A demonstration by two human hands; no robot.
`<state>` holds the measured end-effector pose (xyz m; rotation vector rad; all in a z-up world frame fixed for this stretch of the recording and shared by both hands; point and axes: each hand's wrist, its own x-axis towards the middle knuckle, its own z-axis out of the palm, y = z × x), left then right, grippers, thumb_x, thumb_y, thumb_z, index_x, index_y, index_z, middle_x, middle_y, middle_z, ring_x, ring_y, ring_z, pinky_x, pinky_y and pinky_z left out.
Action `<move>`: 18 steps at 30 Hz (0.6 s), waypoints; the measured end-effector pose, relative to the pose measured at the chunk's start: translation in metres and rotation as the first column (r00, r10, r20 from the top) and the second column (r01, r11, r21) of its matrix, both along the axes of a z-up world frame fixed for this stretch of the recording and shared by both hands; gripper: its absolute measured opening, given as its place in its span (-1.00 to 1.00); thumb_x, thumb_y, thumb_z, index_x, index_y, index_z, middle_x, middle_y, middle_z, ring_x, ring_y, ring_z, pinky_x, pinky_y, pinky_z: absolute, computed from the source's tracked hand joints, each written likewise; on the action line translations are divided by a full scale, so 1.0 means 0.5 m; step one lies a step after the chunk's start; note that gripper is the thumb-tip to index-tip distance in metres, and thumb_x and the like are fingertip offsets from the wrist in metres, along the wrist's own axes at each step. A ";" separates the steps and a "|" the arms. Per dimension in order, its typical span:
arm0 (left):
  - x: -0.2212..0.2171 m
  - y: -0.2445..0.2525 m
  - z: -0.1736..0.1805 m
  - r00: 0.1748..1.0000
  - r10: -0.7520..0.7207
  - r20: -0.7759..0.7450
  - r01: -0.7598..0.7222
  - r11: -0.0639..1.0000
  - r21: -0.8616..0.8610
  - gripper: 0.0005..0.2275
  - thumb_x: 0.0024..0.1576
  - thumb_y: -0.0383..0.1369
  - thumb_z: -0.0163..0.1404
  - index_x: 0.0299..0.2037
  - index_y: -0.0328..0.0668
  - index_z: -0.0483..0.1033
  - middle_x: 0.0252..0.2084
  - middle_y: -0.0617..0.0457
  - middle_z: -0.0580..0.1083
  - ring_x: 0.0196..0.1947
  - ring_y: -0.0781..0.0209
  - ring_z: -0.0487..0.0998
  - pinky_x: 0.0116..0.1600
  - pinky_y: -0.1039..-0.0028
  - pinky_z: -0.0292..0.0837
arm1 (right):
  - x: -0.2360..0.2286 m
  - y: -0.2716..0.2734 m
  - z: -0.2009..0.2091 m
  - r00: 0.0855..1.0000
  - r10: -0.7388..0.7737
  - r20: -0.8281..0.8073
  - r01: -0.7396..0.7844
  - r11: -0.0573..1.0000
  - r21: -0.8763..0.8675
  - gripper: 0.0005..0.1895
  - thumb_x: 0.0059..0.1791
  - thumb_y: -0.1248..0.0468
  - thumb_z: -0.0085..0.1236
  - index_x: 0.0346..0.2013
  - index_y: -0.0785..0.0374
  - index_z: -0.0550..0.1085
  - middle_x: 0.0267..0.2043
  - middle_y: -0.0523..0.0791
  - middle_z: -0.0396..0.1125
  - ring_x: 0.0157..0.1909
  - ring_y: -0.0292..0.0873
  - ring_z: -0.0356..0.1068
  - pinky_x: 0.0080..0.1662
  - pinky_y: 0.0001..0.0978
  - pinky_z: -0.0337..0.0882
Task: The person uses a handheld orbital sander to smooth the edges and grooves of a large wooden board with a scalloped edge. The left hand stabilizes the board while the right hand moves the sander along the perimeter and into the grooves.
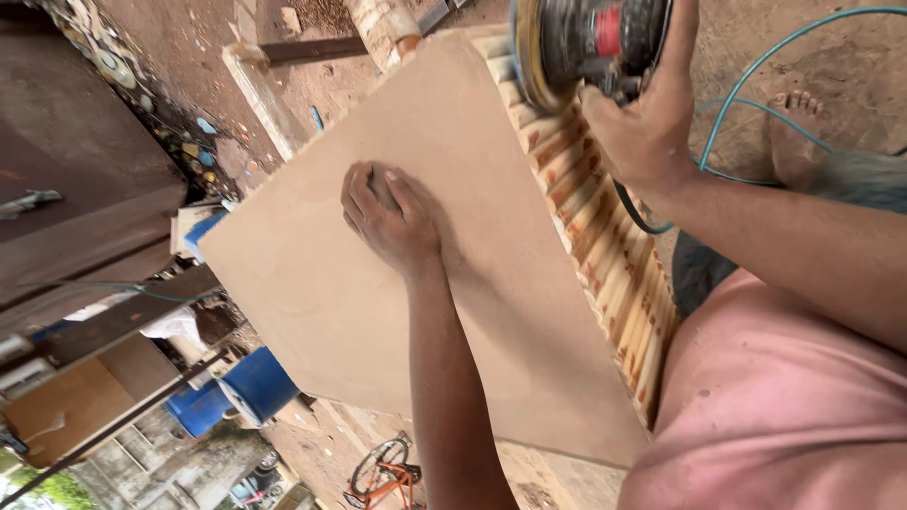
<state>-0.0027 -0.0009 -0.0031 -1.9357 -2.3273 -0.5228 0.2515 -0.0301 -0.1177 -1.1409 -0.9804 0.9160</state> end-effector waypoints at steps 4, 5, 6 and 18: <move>0.007 0.000 0.013 1.000 -0.024 -0.015 0.024 1.000 -0.012 -0.74 0.29 -0.36 -0.04 0.14 -0.26 0.44 0.24 -0.12 0.42 0.28 -0.12 0.37 0.33 0.13 0.29 | 0.007 0.015 -0.053 0.993 -0.061 0.102 0.072 0.992 -0.105 0.10 -0.02 0.72 0.12 0.55 0.03 -0.27 0.42 0.07 0.07 0.43 -0.04 0.20 0.40 -0.30 0.29; 0.003 0.002 0.013 0.999 -0.027 -0.021 0.026 0.999 -0.020 -0.75 0.31 -0.36 -0.05 0.14 -0.27 0.44 0.24 -0.12 0.42 0.28 -0.11 0.38 0.35 0.13 0.29 | 0.004 0.010 -0.080 0.997 -0.056 0.057 0.062 0.991 -0.116 0.07 0.03 0.71 0.11 0.58 0.01 -0.27 0.41 0.03 0.09 0.41 -0.09 0.22 0.39 -0.35 0.31; 0.001 0.003 0.008 0.999 -0.026 -0.022 0.026 0.999 -0.019 -0.75 0.33 -0.35 -0.06 0.14 -0.27 0.43 0.24 -0.12 0.42 0.28 -0.10 0.38 0.36 0.13 0.29 | 0.006 0.022 -0.115 0.999 -0.049 0.015 0.050 0.992 -0.117 0.05 0.08 0.70 0.10 0.60 -0.01 -0.27 0.40 -0.02 0.11 0.39 -0.14 0.23 0.38 -0.40 0.32; 0.004 -0.001 0.014 0.998 -0.058 -0.001 0.057 0.995 -0.083 -0.69 0.41 -0.28 -0.11 0.23 -0.37 0.35 0.27 -0.23 0.36 0.32 -0.14 0.35 0.38 0.13 0.32 | -0.001 0.000 -0.107 0.999 -0.042 -0.024 0.038 0.987 -0.156 0.04 0.14 0.68 0.11 0.55 -0.09 -0.32 0.39 -0.01 0.04 0.35 -0.16 0.24 0.34 -0.36 0.40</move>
